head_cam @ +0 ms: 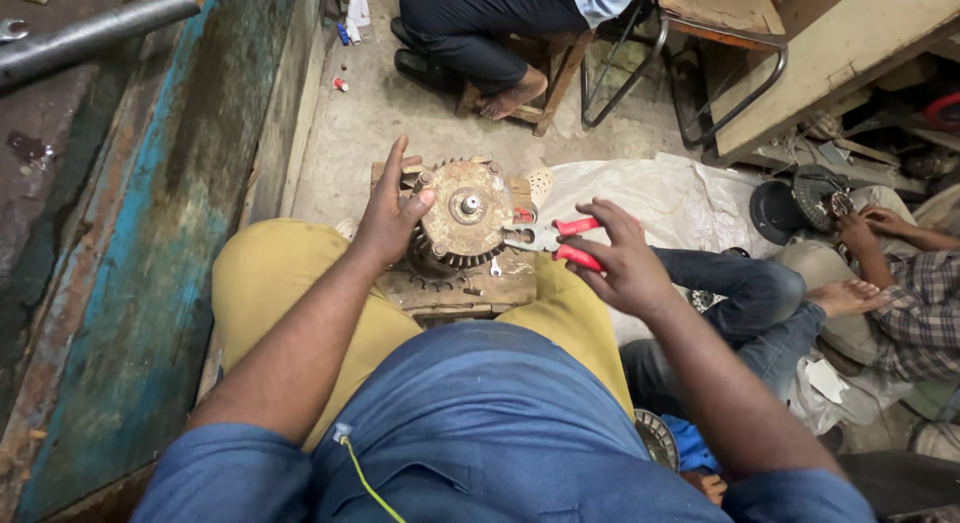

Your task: The person uses pliers to repeatedly pull and adjust small metal tabs on a cylindrical motor component resting on a wooden block. The person holds the motor steady with one hand while manipulating the tabs with the other.

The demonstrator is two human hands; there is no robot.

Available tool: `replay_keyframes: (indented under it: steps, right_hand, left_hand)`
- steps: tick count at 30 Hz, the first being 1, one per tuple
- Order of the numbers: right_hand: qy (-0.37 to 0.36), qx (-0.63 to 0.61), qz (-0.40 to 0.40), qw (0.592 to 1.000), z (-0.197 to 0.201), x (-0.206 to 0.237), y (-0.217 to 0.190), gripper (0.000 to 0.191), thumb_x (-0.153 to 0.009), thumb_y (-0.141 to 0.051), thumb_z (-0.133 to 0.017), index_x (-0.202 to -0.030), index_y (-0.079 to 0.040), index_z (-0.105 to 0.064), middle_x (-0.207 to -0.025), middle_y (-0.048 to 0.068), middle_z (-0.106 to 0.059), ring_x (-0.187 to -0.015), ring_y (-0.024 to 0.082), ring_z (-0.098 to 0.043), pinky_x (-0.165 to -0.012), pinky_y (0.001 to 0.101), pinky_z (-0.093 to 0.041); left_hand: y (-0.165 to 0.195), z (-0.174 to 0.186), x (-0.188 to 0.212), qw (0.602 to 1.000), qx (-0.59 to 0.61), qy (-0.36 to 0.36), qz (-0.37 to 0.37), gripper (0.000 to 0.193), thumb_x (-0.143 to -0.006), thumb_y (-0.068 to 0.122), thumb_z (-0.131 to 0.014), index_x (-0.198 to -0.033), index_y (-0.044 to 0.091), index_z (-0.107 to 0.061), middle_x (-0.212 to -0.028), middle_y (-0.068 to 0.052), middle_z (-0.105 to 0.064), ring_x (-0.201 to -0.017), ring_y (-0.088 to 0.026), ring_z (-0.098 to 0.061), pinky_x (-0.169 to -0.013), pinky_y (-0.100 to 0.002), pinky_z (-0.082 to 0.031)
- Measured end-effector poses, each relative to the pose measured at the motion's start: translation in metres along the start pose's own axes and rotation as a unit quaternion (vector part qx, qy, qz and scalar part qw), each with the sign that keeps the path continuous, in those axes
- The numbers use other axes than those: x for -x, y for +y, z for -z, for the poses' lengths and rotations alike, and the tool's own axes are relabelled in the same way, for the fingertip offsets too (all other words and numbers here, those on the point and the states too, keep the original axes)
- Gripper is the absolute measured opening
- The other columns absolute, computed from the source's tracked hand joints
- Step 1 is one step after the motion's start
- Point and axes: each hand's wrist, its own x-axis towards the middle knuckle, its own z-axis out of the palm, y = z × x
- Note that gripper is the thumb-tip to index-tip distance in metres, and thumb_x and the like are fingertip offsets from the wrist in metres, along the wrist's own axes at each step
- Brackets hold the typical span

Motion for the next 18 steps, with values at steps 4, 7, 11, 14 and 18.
replay_keyframes:
  steps: [4, 7, 11, 14, 18]
  right_hand:
    - [-0.047, 0.015, 0.022, 0.999, 0.016, -0.019, 0.011, 0.042, -0.078, -0.022, -0.079, -0.120, -0.018, -0.075, -0.150, 0.019, -0.048, -0.145, 0.043, -0.039, -0.116, 0.0513, -0.038]
    - [-0.069, 0.027, 0.058, 0.996, 0.027, -0.030, 0.016, 0.041, -0.081, -0.021, -0.077, -0.121, -0.020, -0.074, -0.150, 0.018, -0.047, -0.146, 0.042, -0.038, -0.116, 0.0501, -0.039]
    - [-0.099, 0.058, 0.084, 0.990, 0.036, -0.044, 0.024, 0.042, -0.079, -0.018, -0.076, -0.121, -0.017, -0.073, -0.149, 0.018, -0.050, -0.142, 0.041, -0.042, -0.111, 0.0484, -0.042]
    - [-0.091, 0.064, 0.092, 0.989, 0.033, -0.049, 0.030, 0.039, -0.080, -0.019, -0.076, -0.118, -0.015, -0.071, -0.144, 0.014, -0.055, -0.135, 0.035, -0.052, -0.109, 0.0453, -0.048]
    - [-0.081, 0.114, 0.123, 0.982, 0.029, -0.054, 0.033, 0.037, -0.077, -0.019, -0.077, -0.113, -0.012, -0.068, -0.141, 0.013, -0.056, -0.131, 0.035, -0.055, -0.103, 0.0437, -0.051]
  left_hand:
    - [0.001, 0.001, -0.001, 1.000, -0.005, 0.000, -0.018, 0.094, -0.094, 0.055, -0.063, -0.166, 0.013, -0.019, -0.154, -0.021, -0.050, -0.143, -0.033, -0.048, -0.120, -0.047, -0.035]
    - [0.002, 0.002, -0.002, 0.999, -0.015, -0.001, -0.034, 0.093, -0.095, 0.054, -0.064, -0.166, 0.011, -0.021, -0.152, -0.021, -0.052, -0.143, -0.033, -0.049, -0.121, -0.046, -0.034]
    - [0.001, 0.002, -0.004, 1.000, -0.011, -0.005, -0.028, 0.090, -0.095, 0.047, -0.066, -0.165, 0.010, -0.023, -0.151, -0.020, -0.053, -0.142, -0.032, -0.050, -0.120, -0.045, -0.034]
    - [0.000, 0.001, -0.004, 1.000, -0.011, -0.007, -0.027, 0.088, -0.095, 0.041, -0.068, -0.164, 0.010, -0.025, -0.151, -0.020, -0.053, -0.142, -0.032, -0.049, -0.120, -0.045, -0.034]
    - [-0.002, 0.002, -0.003, 1.000, -0.016, -0.009, -0.024, 0.086, -0.094, 0.038, -0.069, -0.163, 0.012, -0.026, -0.150, -0.019, -0.054, -0.140, -0.032, -0.051, -0.120, -0.044, -0.035]
